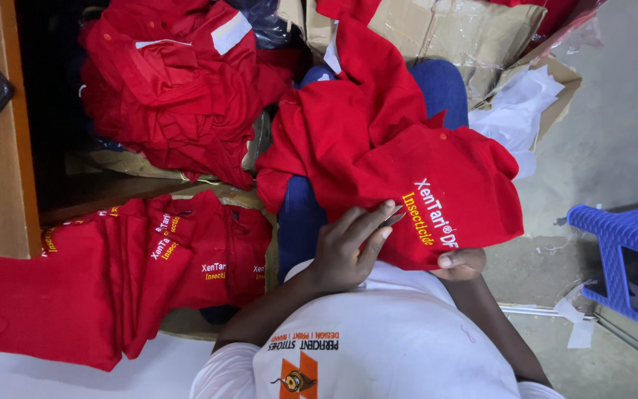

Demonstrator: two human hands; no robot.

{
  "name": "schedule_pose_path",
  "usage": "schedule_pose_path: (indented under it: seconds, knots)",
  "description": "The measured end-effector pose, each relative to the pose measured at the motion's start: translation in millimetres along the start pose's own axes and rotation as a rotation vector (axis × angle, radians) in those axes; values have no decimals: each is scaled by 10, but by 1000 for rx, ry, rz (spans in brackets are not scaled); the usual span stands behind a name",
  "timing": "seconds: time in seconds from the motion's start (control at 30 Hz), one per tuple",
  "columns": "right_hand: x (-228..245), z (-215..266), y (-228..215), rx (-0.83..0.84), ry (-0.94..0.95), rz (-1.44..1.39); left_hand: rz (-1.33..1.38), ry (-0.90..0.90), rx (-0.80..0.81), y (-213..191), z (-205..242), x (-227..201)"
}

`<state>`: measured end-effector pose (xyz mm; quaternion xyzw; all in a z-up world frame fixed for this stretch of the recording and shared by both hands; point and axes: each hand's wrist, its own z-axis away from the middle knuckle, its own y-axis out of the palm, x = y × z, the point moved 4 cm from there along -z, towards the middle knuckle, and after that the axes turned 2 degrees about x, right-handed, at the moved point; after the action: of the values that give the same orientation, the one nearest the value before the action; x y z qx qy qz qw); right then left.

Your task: The person sits on the floor surrounded by red shirts and uses a small tool to trim loose threads from the embroidered logo on the chest of a shirt. They repeatedly pick up shirts from a pile, hold them steady, and carefully remove excess fabric threads.

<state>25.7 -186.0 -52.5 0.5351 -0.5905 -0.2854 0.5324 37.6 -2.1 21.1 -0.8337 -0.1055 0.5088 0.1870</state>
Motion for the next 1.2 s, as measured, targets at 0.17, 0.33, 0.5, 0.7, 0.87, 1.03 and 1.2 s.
schedule_pose_path:
  seconds: [0.17, 0.33, 0.5, 0.7, 0.87, 1.03, 1.2]
  knots:
    - [25, 12, 3, -15, 42, 3, 26, 32, 52, 49, -3, -91]
    - [-75, 550, -641, -28, 205, -41, 307, 58, 246, 123, 52, -174]
    - [-140, 727, -1110, -324, 97, 94, 970, -50, 855, 284, -9, -75]
    - [-143, 425, -1112, -459, 126, 33, 87, -145, -138, 186, -326, 690]
    - [-420, 1795, -2574, -521, 241, 101, 835, -309, 619, 293, -223, 485]
    - [-422, 614, -1382, -648, 234, 87, 489, -396, -233, 414, -88, 1417]
    - [-368, 1847, -2770, -111, 155, 1316, 889, -154, 1100, 426, -307, 489]
